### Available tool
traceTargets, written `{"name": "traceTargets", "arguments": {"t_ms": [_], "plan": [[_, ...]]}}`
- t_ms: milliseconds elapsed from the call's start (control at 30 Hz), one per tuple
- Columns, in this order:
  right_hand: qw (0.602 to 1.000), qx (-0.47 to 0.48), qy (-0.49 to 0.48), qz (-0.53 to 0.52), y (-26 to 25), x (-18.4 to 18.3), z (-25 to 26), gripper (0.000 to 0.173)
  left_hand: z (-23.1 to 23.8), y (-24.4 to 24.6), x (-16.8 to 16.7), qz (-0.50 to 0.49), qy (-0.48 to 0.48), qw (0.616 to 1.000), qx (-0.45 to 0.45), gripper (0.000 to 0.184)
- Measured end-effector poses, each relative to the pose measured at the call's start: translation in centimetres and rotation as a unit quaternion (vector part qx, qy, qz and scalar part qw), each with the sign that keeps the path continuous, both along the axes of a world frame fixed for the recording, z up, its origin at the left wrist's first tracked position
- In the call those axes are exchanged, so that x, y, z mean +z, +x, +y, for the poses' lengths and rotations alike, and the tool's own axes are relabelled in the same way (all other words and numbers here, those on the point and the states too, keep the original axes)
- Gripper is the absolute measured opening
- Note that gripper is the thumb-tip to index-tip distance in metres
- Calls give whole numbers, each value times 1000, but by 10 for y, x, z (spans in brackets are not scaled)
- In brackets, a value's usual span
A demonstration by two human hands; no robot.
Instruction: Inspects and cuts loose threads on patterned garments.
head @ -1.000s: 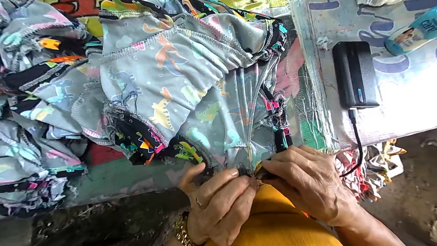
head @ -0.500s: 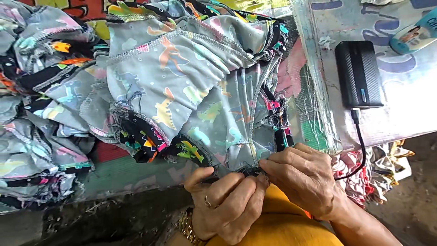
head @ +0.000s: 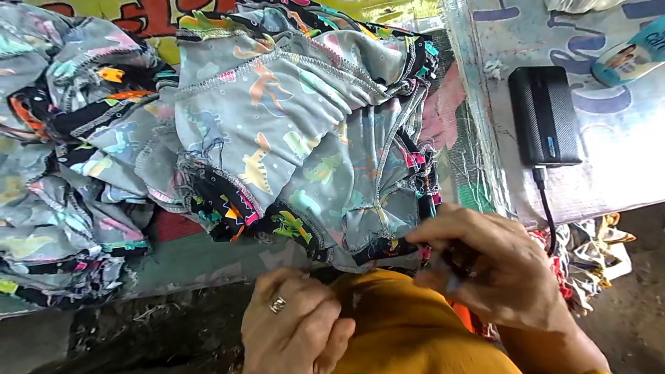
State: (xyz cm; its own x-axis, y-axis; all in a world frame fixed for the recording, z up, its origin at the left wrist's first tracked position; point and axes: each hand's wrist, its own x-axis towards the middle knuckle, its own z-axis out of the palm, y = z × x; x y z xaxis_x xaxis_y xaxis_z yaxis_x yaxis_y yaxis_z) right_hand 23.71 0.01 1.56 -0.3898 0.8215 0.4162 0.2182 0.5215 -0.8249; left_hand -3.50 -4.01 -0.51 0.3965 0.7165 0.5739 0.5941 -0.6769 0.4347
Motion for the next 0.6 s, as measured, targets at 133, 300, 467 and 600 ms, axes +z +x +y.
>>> {"name": "traceTargets", "arguments": {"t_ms": [133,300,467,600], "plan": [[978,-65,73,-184,-30,0,14,28,16,24,-7,-12,-7,999,51,11],[978,-77,63,-185,-27,-16,11,11,25,32,-20,-11,-41,997,57,12],[993,-70,28,-93,-19,-22,3,14,27,33,-16,-2,-35,997,65,20],[997,-41,-4,-62,-15,-23,3,20,31,44,-7,1,-19,997,70,25]]}}
